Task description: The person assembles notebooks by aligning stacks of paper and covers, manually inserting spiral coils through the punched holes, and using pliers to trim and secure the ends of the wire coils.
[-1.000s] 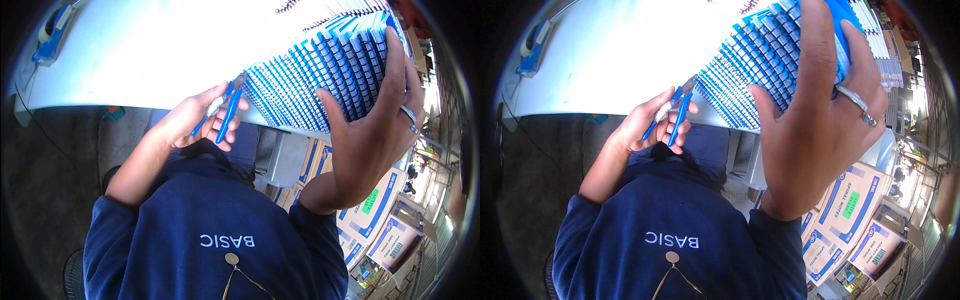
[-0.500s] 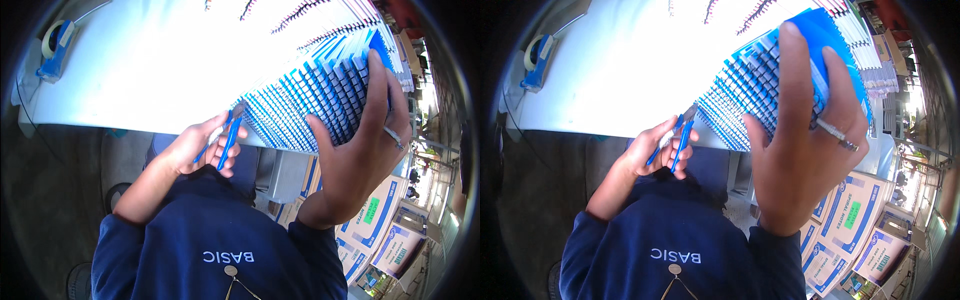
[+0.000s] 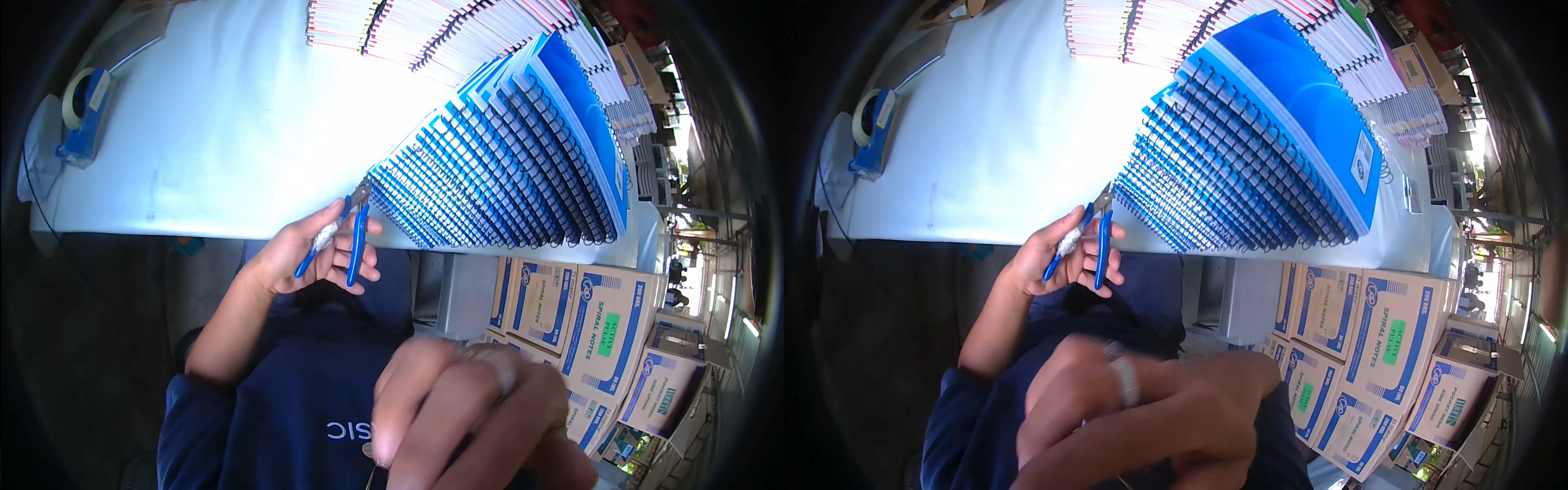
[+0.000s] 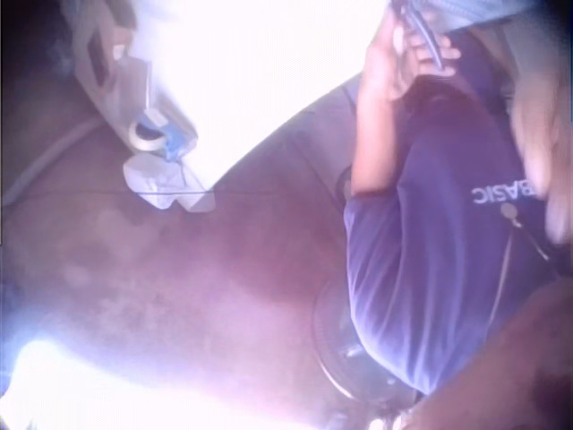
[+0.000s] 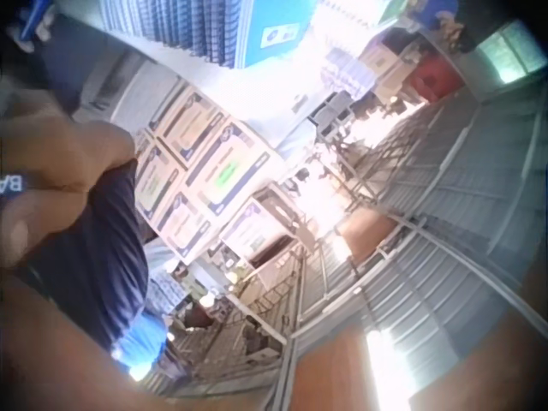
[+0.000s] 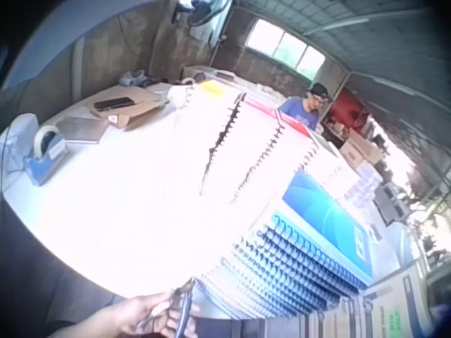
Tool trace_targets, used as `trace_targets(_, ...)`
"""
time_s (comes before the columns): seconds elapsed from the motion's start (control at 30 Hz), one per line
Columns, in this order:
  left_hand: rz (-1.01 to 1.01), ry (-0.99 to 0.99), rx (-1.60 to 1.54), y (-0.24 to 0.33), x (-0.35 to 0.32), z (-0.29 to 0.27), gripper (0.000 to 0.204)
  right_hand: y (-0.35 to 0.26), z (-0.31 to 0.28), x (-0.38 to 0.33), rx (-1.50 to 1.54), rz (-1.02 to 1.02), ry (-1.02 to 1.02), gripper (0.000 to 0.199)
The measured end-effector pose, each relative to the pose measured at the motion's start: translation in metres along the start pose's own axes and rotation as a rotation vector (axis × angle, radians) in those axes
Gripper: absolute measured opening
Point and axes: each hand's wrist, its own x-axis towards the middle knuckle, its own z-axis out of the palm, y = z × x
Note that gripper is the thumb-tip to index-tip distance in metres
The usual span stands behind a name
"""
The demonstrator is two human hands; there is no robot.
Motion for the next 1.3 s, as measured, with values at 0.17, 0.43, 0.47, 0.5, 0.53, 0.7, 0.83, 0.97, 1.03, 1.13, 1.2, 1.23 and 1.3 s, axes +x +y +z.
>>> trace_targets(0.17,0.051,0.053,0.103,-0.004,0.009,-0.003,0.062,-0.002,0.067,-0.016,0.584,0.054,0.274,0.065)
trace_targets(0.43,0.195,0.700,1.286,-0.008,0.007,0.022,0.052,0.000,0.102,-0.011,1.011,0.124,0.428,0.056)
trace_targets(0.47,0.149,0.542,0.941,-0.008,0.009,0.017,0.054,-0.002,0.104,-0.010,1.047,0.136,0.430,0.055)
trace_targets(0.5,0.100,0.383,0.597,-0.009,0.010,0.011,0.056,0.001,0.100,-0.010,1.058,0.128,0.381,0.053)
trace_targets(0.53,0.051,0.225,0.252,-0.011,0.012,0.005,0.058,0.000,0.102,-0.009,1.074,0.115,0.394,0.052)
trace_targets(0.7,0.030,0.010,-0.069,-0.007,0.014,-0.001,0.063,-0.002,0.112,-0.010,1.192,0.106,0.489,0.046)
trace_targets(0.83,0.032,0.004,-0.048,-0.004,0.013,-0.005,0.057,0.009,0.116,-0.009,1.104,-0.026,0.502,0.049)
trace_targets(0.97,0.217,0.764,1.485,-0.012,0.016,0.014,0.048,0.005,0.130,-0.003,0.844,-0.049,0.762,0.052)
trace_targets(1.03,0.139,0.764,1.527,-0.010,0.016,0.020,0.050,0.001,0.135,0.001,0.766,-0.031,0.861,0.053)
trace_targets(1.13,0.072,0.509,0.890,-0.007,0.015,0.016,0.056,0.005,0.127,-0.002,0.712,-0.069,0.802,0.052)
trace_targets(1.2,0.058,0.293,0.404,-0.009,0.013,0.003,0.060,0.002,0.121,-0.010,0.751,-0.012,0.707,0.051)
trace_targets(1.23,0.063,0.200,0.252,-0.010,0.012,-0.003,0.061,-0.001,0.119,-0.012,0.781,0.028,0.680,0.050)
trace_targets(1.3,0.070,0.115,0.066,-0.012,0.014,-0.003,0.064,-0.008,0.117,-0.014,0.831,0.096,0.664,0.049)
